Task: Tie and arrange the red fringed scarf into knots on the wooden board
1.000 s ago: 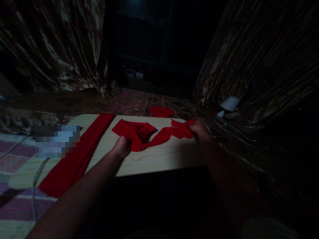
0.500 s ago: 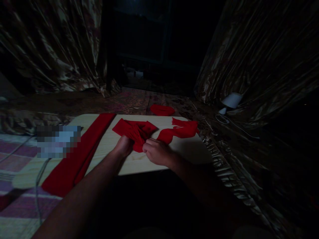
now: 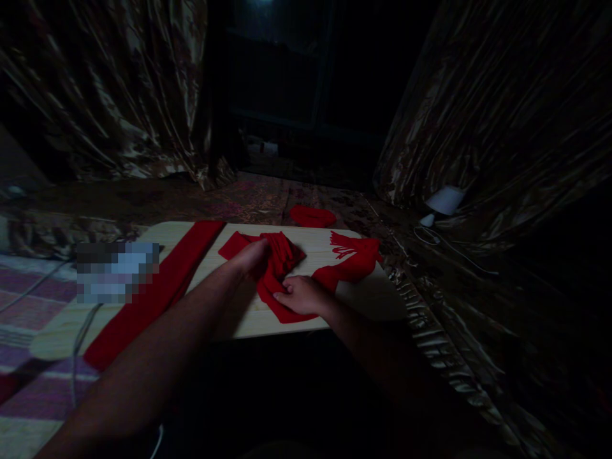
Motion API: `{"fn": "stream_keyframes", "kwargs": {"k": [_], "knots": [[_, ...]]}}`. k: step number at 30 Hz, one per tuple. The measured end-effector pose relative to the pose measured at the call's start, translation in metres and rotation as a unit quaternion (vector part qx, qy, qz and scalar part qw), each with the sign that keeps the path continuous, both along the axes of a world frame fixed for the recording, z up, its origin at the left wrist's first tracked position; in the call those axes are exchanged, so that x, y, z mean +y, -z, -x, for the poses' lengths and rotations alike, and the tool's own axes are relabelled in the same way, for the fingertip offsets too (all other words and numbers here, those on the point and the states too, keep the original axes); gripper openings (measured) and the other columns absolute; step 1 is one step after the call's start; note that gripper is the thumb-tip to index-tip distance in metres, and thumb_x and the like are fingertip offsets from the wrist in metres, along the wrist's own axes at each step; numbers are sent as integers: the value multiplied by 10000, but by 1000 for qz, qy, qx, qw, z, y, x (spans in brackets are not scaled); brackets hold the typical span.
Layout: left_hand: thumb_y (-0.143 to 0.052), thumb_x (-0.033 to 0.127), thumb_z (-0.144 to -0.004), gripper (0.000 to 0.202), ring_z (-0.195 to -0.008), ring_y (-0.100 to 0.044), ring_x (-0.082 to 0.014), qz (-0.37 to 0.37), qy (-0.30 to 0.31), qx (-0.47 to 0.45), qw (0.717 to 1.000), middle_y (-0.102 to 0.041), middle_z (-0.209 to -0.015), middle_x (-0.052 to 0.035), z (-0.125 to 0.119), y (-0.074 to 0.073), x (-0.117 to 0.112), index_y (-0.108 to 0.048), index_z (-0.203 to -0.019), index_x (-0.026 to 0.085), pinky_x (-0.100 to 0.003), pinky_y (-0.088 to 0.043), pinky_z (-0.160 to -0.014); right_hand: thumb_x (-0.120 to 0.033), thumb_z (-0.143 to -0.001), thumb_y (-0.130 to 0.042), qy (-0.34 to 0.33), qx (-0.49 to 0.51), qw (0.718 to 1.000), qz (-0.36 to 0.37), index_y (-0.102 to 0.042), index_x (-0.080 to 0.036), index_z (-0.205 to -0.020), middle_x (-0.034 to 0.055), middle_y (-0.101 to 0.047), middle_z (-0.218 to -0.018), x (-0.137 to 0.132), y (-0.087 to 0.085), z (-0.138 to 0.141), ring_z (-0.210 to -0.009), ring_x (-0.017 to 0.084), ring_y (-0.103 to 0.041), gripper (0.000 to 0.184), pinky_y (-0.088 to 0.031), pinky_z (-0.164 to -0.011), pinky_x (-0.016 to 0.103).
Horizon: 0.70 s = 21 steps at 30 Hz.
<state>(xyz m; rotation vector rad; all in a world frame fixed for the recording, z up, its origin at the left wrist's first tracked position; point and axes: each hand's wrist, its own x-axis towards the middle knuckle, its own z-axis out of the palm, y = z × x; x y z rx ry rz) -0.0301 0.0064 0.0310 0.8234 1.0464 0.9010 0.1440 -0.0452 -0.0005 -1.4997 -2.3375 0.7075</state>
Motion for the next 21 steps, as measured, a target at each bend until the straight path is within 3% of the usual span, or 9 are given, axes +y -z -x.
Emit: {"fn": "stream_keyframes", "kwargs": {"k": [3,6,9,14,18,21], "knots": [[-602,369,-825,254,-611,-678,-254,14,12,-65,998,-690,-625,-79,2,-2,3,-704,-879,143,-321,-526,-549,-378,-761,-746,23,73,992,96,-618,-195,-742,-46,-614,-650,3,6,15,-580,105,-516,225,-329,-558,218],[-577,331,-833,227,-568,-658,-228,27,20,-71,997,-692,-632,-78,6,-1,2,-700,-885,147,-305,-521,-531,-201,-761,-702,71,209,963,157,-612,-188,-845,-56,-631,-719,6,1,30,-603,96,-535,123,-372,-572,198],[-555,311,-842,214,-507,-620,-212,18,-13,-19,1000,-660,-577,-73,8,-3,-1,-691,-837,146,-288,-479,-474,-175,-769,-696,113,239,955,137,-617,-176,-866,-46,-623,-728,9,-16,36,-617,101,-535,125,-383,-577,203],[-601,365,-830,237,-465,-581,-200,-20,-33,76,996,-626,-531,-63,5,-11,-3,-681,-800,144,-264,-383,-408,-296,-772,-746,72,149,978,127,-607,-168,-711,-16,-614,-653,7,-40,32,-578,122,-522,198,-380,-569,251],[-610,359,-840,232,-379,-489,-144,-25,-18,119,992,-559,-480,-18,-3,-13,-6,-633,-722,161,-234,-304,-364,-280,-815,-699,122,220,966,59,-629,-177,-830,6,-677,-779,0,-39,32,-687,143,-595,125,-446,-636,253],[-562,294,-865,222,-368,-475,-119,-23,-21,108,994,-579,-508,-15,-9,-15,-10,-606,-692,161,-218,-324,-362,-220,-802,-683,127,238,963,-16,-609,-186,-873,-3,-674,-821,-10,-33,33,-729,148,-604,108,-461,-662,252]]}}
